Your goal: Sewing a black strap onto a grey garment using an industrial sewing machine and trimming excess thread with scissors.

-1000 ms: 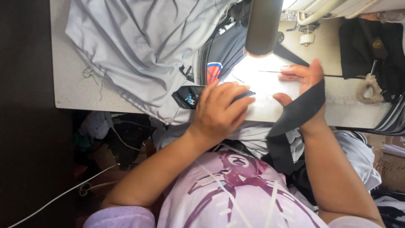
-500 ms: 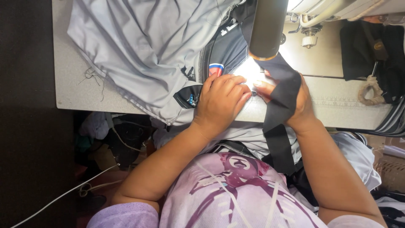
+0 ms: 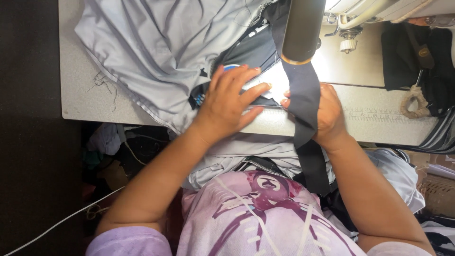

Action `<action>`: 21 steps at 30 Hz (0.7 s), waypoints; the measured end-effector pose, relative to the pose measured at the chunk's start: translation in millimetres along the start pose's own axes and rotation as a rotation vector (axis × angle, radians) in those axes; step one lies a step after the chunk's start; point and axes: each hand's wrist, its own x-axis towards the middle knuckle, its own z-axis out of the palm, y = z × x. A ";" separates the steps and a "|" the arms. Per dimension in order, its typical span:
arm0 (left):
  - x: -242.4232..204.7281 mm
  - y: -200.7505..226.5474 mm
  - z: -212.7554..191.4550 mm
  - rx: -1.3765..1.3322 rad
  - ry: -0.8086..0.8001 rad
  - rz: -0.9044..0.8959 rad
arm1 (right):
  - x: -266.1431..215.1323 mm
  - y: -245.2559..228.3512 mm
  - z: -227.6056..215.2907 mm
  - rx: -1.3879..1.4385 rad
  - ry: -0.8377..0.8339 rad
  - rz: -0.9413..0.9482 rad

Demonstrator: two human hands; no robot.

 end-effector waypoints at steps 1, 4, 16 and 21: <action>2.2 -7.0 -7.0 0.013 -0.048 0.052 | 4.8 -5.3 -0.5 -0.027 -0.018 -0.021; 2.5 -28.1 -17.5 0.019 -0.116 0.174 | 12.0 -15.2 -2.9 -0.091 -0.058 -0.036; 19.8 -30.0 -55.2 0.212 0.027 0.318 | 2.4 -39.6 -13.8 -0.346 -0.204 0.005; 34.8 -10.6 4.2 0.093 0.149 0.233 | 6.7 -47.3 -16.5 -0.383 -0.245 0.046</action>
